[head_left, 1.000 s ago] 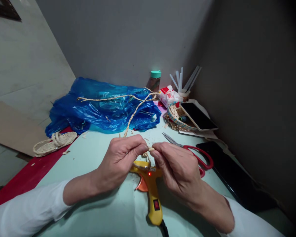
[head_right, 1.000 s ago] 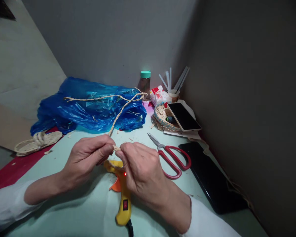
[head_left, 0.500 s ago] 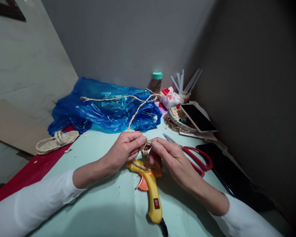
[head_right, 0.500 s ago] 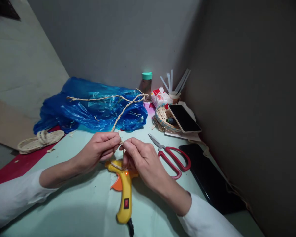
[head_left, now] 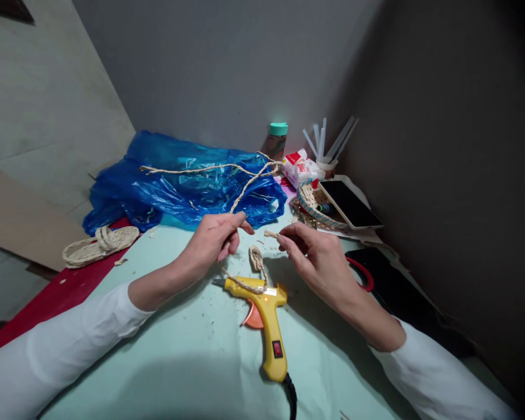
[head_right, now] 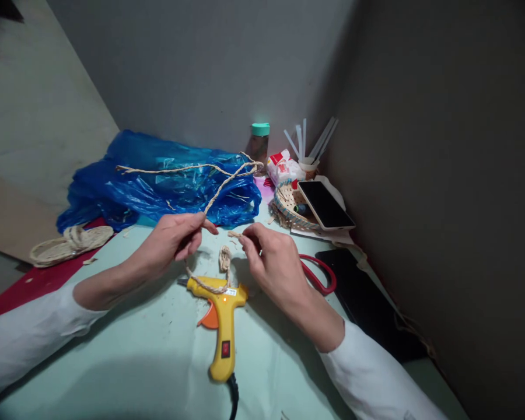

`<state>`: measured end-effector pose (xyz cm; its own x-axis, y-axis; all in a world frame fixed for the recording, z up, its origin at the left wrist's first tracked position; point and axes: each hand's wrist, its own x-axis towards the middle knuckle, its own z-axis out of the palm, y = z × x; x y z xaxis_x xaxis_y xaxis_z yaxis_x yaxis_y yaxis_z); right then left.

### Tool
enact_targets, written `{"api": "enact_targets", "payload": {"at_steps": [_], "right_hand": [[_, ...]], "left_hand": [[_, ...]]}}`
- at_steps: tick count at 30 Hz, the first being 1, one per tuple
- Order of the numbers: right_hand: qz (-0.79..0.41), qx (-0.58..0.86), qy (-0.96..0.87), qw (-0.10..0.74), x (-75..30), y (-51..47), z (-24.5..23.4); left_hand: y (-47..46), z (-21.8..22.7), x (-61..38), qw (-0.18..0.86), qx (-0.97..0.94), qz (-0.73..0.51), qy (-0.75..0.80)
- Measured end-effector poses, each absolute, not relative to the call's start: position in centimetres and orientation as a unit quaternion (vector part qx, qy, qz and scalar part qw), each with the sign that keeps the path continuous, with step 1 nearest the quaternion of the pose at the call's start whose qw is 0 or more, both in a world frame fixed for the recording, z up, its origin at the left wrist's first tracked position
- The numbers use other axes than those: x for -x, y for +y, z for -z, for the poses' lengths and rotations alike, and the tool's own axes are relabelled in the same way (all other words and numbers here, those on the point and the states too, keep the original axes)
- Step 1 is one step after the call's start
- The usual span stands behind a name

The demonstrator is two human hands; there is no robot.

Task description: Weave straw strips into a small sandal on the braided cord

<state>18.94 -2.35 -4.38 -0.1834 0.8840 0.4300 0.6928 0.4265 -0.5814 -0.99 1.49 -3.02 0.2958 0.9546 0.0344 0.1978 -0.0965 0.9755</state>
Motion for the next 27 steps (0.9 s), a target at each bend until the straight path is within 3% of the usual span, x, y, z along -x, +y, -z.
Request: {"api": "enact_targets", "payload": {"at_steps": [4,8,13,22,27], "right_hand": [[-0.119,0.564,-0.758,0.306,-19.1,-1.8,5.2],[-0.059,0.596,-0.767,0.23,-18.9,-1.7,5.7],[0.023,0.62,-0.781,0.078,-18.7,-1.9,5.5],[0.037,0.611,-0.789,0.055,-18.8,-2.0,5.3],[0.053,0.615,-0.778,0.114,-19.2,-1.7,5.5]], "left_hand": [[2.9,3.2,1.7,0.355,-0.709,-0.384,0.472],[3.2,4.3,1.9,0.214,-0.85,-0.251,0.411],[3.2,5.6,1.8,0.159,-0.922,-0.152,0.32],[3.5,6.0,1.5,0.14,-0.932,-0.129,0.31],[3.8,4.0,2.4,0.137,-0.928,-0.168,0.304]]}}
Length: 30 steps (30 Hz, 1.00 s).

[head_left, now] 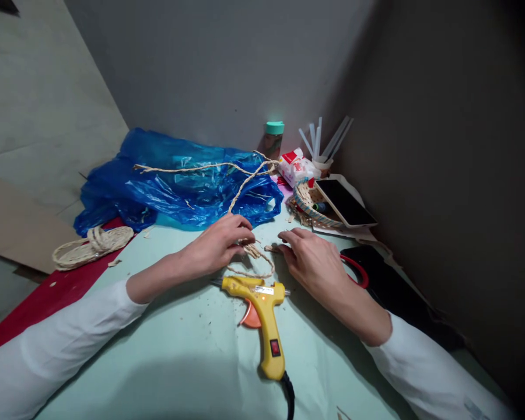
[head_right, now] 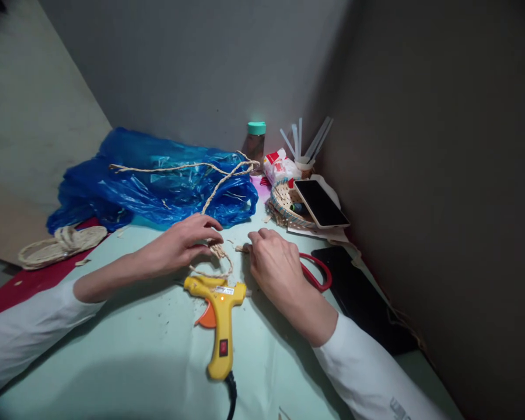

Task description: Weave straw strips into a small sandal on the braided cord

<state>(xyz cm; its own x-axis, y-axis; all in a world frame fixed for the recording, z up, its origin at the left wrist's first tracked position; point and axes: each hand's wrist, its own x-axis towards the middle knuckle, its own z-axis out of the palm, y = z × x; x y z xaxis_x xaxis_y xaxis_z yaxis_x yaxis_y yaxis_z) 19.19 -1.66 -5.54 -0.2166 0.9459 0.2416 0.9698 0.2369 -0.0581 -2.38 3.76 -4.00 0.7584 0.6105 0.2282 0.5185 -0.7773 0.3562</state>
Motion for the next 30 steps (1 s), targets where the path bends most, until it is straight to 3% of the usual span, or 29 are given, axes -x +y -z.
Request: {"api": "enact_targets", "payload": {"at_steps": [5,10,13,17,24,27,30], "right_hand": [[0.051,0.572,-0.768,0.282,-19.5,-1.7,5.8],[0.131,0.482,-0.762,0.412,-18.9,-2.1,5.5],[0.182,0.431,-0.767,0.438,-18.2,-2.6,4.7],[0.178,0.382,-0.809,0.41,-17.8,-3.1,4.1],[0.06,0.322,-0.811,0.485,-18.3,-3.4,4.2],[-0.102,0.362,-0.745,0.551,-17.9,-3.6,3.7],[-0.262,0.391,-0.678,0.564,-17.3,-3.8,3.2]], "left_hand": [[3.9,0.3,4.0,0.182,-0.903,-0.207,0.329],[2.9,-2.0,4.6,0.174,-0.874,-0.264,0.369],[2.0,-2.3,4.0,0.177,-0.86,-0.291,0.38],[0.9,-1.6,2.5,0.205,-0.85,-0.318,0.366],[0.4,-0.6,1.3,0.315,-0.794,-0.361,0.375],[0.3,-0.7,1.2,0.331,-0.771,-0.384,0.385],[0.2,-0.8,1.1,0.329,-0.765,-0.4,0.383]]}}
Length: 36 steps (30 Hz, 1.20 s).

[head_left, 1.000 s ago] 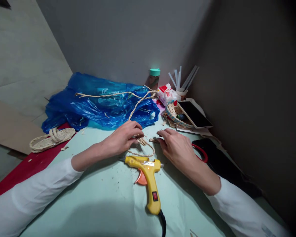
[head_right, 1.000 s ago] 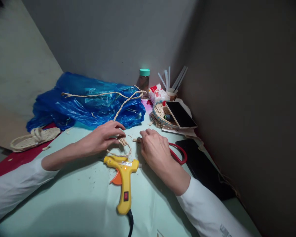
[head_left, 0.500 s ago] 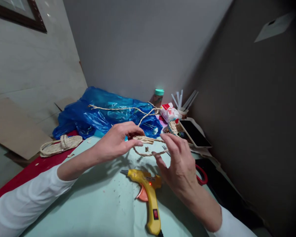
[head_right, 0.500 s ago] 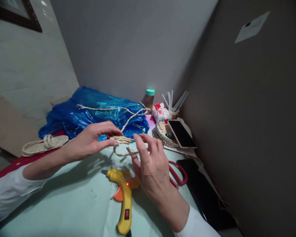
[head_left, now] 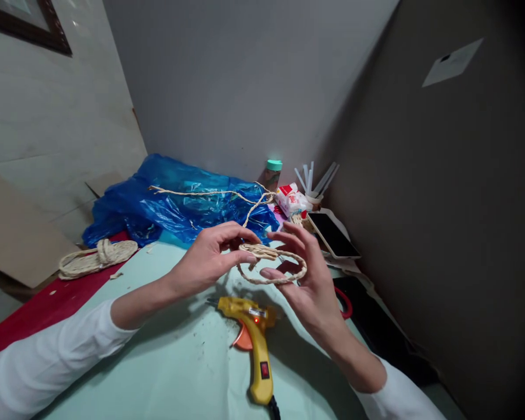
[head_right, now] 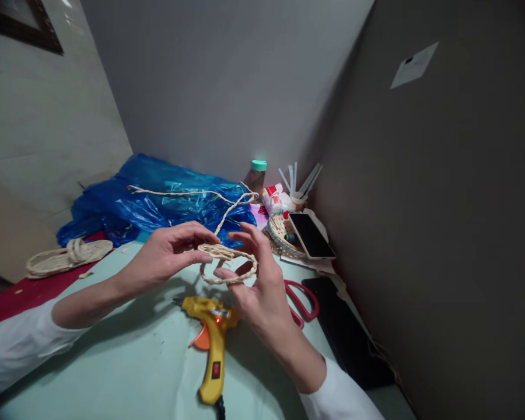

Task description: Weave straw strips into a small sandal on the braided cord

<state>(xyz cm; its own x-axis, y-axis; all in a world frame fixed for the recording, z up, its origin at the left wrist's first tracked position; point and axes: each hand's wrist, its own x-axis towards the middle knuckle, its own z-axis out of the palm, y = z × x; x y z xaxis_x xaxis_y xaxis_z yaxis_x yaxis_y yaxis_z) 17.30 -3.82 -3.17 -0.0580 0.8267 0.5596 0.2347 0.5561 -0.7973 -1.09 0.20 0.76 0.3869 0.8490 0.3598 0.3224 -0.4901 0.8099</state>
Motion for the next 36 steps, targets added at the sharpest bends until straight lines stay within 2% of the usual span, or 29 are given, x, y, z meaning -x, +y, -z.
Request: {"api": "enact_targets", "payload": {"at_steps": [3,8,13,15,19,25,28,34,36], "right_hand": [[-0.341,0.412,-0.649,0.541,-17.1,-3.8,3.3],[-0.386,0.415,-0.637,0.523,-17.0,-3.4,4.1],[-0.501,0.373,-0.604,0.495,-16.4,-3.2,4.9],[-0.467,0.386,-0.636,0.478,-16.4,-3.2,5.2],[-0.319,0.443,-0.726,0.419,-17.1,-2.9,5.7],[-0.233,0.464,-0.788,0.33,-18.2,-2.1,5.3],[-0.229,0.468,-0.774,0.359,-18.5,-2.1,4.6],[-0.239,0.487,-0.678,0.496,-19.4,-2.4,3.4],[-0.262,0.482,-0.667,0.505,-19.2,-2.7,3.0]], "left_hand": [[0.1,-0.5,0.9,0.337,-0.76,-0.405,0.381],[0.2,0.4,0.9,0.391,-0.746,-0.391,0.371],[0.1,0.7,0.7,0.343,-0.774,-0.395,0.357],[0.2,0.6,0.8,0.312,-0.781,-0.409,0.353],[1.0,0.2,2.0,0.266,-0.767,-0.453,0.367],[1.1,-0.3,4.4,0.228,-0.768,-0.469,0.372],[0.6,-0.3,4.6,0.242,-0.778,-0.452,0.362],[0.2,-0.1,4.3,0.232,-0.812,-0.408,0.346],[0.1,0.0,4.0,0.222,-0.825,-0.394,0.339]]}}
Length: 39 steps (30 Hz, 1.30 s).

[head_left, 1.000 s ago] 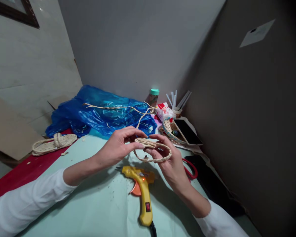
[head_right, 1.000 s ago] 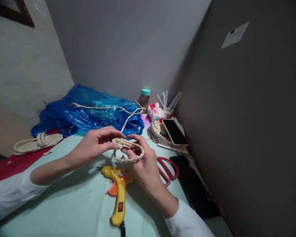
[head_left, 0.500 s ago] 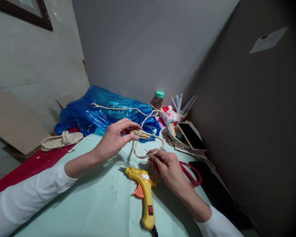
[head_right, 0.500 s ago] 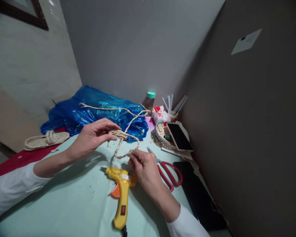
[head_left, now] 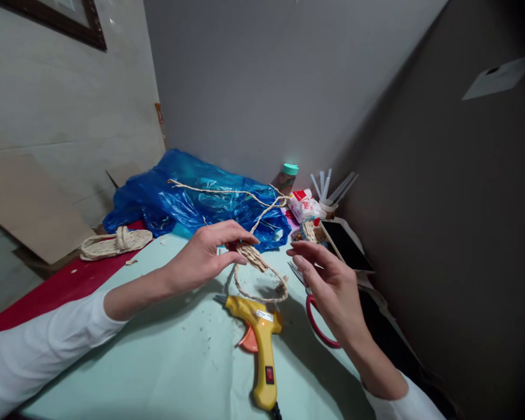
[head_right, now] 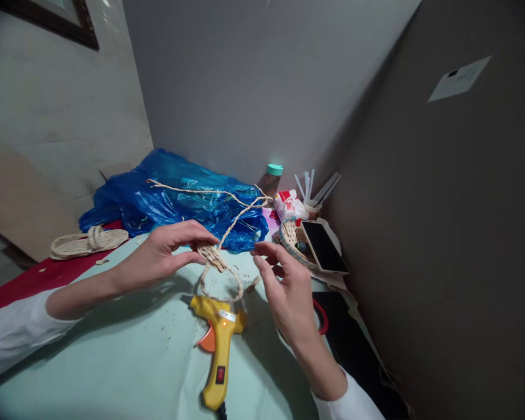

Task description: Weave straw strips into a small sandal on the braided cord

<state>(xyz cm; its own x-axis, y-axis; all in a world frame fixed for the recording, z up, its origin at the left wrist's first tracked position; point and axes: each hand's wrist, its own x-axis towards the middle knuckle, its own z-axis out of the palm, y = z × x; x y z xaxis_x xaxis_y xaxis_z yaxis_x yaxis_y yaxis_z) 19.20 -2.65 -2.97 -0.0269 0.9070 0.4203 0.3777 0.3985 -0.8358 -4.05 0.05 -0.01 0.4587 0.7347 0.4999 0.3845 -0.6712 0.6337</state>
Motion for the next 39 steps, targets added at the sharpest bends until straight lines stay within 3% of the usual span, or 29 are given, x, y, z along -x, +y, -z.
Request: {"api": "enact_targets", "payload": {"at_steps": [6,11,15,23,31,35,39], "right_hand": [[-0.456,0.413,-0.677,0.404,-17.8,-3.7,2.6],[-0.559,0.372,-0.555,0.491,-18.4,-2.8,3.4],[-0.619,0.341,-0.477,0.523,-18.9,-2.2,3.4],[-0.684,0.306,-0.382,0.541,-19.0,-2.5,2.6],[-0.631,0.294,-0.471,0.542,-18.2,-3.2,2.4],[-0.519,0.351,-0.561,0.541,-17.3,-4.2,2.8],[-0.361,0.39,-0.684,0.499,-16.0,-5.3,3.2]], "left_hand": [[0.1,0.0,2.2,0.222,-0.839,-0.391,0.306],[0.9,-0.1,1.7,0.242,-0.772,-0.448,0.38],[1.3,0.3,2.7,0.235,-0.759,-0.426,0.434],[0.2,2.4,4.1,0.459,-0.707,-0.337,0.42],[-0.5,4.0,4.0,0.549,-0.621,-0.335,0.447],[-2.1,3.1,3.5,0.527,-0.643,-0.33,0.448],[-4.4,1.8,2.5,0.485,-0.651,-0.413,0.413]]}}
